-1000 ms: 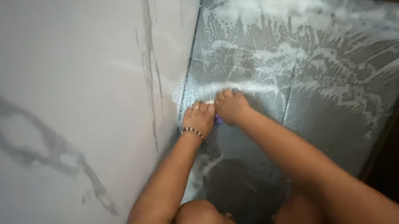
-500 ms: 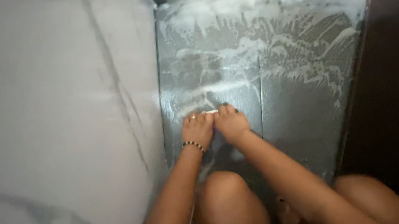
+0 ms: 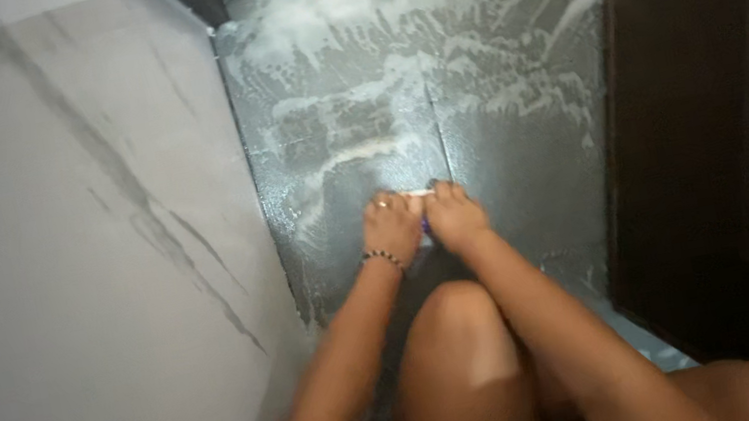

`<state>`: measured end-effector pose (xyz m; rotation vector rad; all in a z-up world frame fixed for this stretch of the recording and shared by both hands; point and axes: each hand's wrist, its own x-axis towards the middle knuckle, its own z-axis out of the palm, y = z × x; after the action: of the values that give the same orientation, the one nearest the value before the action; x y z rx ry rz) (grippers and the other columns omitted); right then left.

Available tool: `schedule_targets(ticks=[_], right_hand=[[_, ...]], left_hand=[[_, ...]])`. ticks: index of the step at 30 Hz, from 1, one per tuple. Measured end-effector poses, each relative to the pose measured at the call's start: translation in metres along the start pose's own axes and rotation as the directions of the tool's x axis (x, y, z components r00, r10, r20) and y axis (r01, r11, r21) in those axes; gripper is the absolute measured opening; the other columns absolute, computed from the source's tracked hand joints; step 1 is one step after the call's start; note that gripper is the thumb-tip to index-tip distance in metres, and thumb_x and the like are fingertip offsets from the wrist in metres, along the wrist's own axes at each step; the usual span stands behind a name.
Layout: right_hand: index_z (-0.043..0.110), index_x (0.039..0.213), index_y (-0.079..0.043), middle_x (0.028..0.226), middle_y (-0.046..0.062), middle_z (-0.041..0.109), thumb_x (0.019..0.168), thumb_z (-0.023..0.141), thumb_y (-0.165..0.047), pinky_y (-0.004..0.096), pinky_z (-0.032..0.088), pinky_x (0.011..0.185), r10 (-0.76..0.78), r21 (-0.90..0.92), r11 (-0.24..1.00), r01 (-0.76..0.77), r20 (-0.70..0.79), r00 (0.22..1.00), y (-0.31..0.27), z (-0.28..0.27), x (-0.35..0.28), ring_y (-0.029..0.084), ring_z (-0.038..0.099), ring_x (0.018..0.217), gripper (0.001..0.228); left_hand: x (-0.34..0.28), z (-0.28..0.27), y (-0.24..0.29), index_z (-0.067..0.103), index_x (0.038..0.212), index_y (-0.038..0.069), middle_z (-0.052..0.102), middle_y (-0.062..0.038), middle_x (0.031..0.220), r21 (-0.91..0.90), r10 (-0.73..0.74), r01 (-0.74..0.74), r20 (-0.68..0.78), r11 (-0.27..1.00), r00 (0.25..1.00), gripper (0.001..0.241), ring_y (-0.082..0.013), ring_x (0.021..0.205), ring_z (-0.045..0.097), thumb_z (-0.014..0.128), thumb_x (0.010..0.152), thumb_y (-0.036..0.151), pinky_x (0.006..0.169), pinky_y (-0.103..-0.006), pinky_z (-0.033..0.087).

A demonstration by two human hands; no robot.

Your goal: The person scrubs a soapy tiled floor with a purple sponge. They work in a corner area, moving the sponge back and forth to clean the surface.

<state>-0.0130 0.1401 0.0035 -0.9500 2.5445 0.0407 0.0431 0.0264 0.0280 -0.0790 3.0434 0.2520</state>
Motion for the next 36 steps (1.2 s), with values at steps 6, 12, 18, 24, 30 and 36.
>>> schedule_targets(ticks=[6,12,18,24,30,36], right_hand=[[0.064,0.102,-0.01,0.102,0.01,0.061,0.104,0.038,-0.017,0.045,0.059,0.07,0.059,-0.035,0.998,-0.059,-0.006,0.998,0.028,-0.015,0.04,0.032,0.067,0.102,0.027],[0.059,0.106,-0.009,0.104,0.013,0.058,0.103,0.038,-0.018,0.052,0.06,0.07,0.036,0.052,0.998,-0.032,-0.091,0.995,0.054,-0.068,0.082,0.036,0.065,0.104,0.023],[0.062,0.106,-0.009,0.104,0.014,0.062,0.102,0.045,-0.018,0.048,0.059,0.072,0.006,0.065,0.998,-0.018,0.18,0.984,0.037,0.007,-0.016,0.036,0.068,0.101,0.02],[0.062,0.111,-0.007,0.114,0.016,0.061,0.103,0.048,-0.015,0.05,0.059,0.081,-0.005,0.027,1.0,0.0,0.189,0.982,0.054,-0.016,0.017,0.036,0.067,0.11,0.018],[0.057,0.107,-0.01,0.108,0.016,0.058,0.103,0.041,-0.018,0.052,0.06,0.073,-0.041,0.091,0.995,0.038,0.037,0.998,0.075,-0.066,0.074,0.039,0.066,0.104,0.019],[0.062,0.102,-0.013,0.102,0.012,0.063,0.103,0.044,-0.022,0.045,0.061,0.07,-0.017,0.056,0.998,0.008,0.166,0.986,0.062,-0.015,-0.006,0.033,0.071,0.096,0.02]], left_hand=[[0.05,-0.002,-0.003,0.067,0.096,0.011,0.07,-0.014,0.091,-0.064,0.019,-0.018,0.021,0.998,1.0,0.015,-0.0366,0.095,0.067,0.053,0.092,0.016,0.08,-0.0472,0.05],[0.116,-0.026,-0.013,0.061,0.1,0.02,0.069,-0.008,0.093,-0.044,-0.017,0.015,-0.056,0.999,0.998,0.015,-0.0331,0.098,0.064,0.047,0.094,0.021,0.079,-0.0468,0.049],[0.007,0.002,0.024,0.062,0.115,0.017,0.07,-0.01,0.118,-0.145,0.03,0.03,0.391,0.989,0.92,0.023,-0.0355,0.122,0.056,0.046,0.099,0.02,0.094,-0.0473,0.045],[0.042,0.023,0.019,0.066,0.107,0.016,0.072,-0.011,0.109,-0.057,0.023,-0.012,0.196,0.998,0.98,0.019,-0.0331,0.108,0.064,0.051,0.097,0.022,0.087,-0.0474,0.049],[0.109,-0.013,0.002,0.063,0.094,0.019,0.067,-0.006,0.086,0.012,0.065,-0.064,-0.122,0.998,0.99,0.008,-0.0306,0.091,0.066,0.056,0.091,0.021,0.075,-0.0444,0.049],[0.027,0.009,0.03,0.062,0.115,0.017,0.073,-0.007,0.103,-0.046,0.072,-0.063,0.255,0.997,0.964,0.021,-0.0297,0.108,0.064,0.049,0.099,0.019,0.083,-0.0411,0.05]])
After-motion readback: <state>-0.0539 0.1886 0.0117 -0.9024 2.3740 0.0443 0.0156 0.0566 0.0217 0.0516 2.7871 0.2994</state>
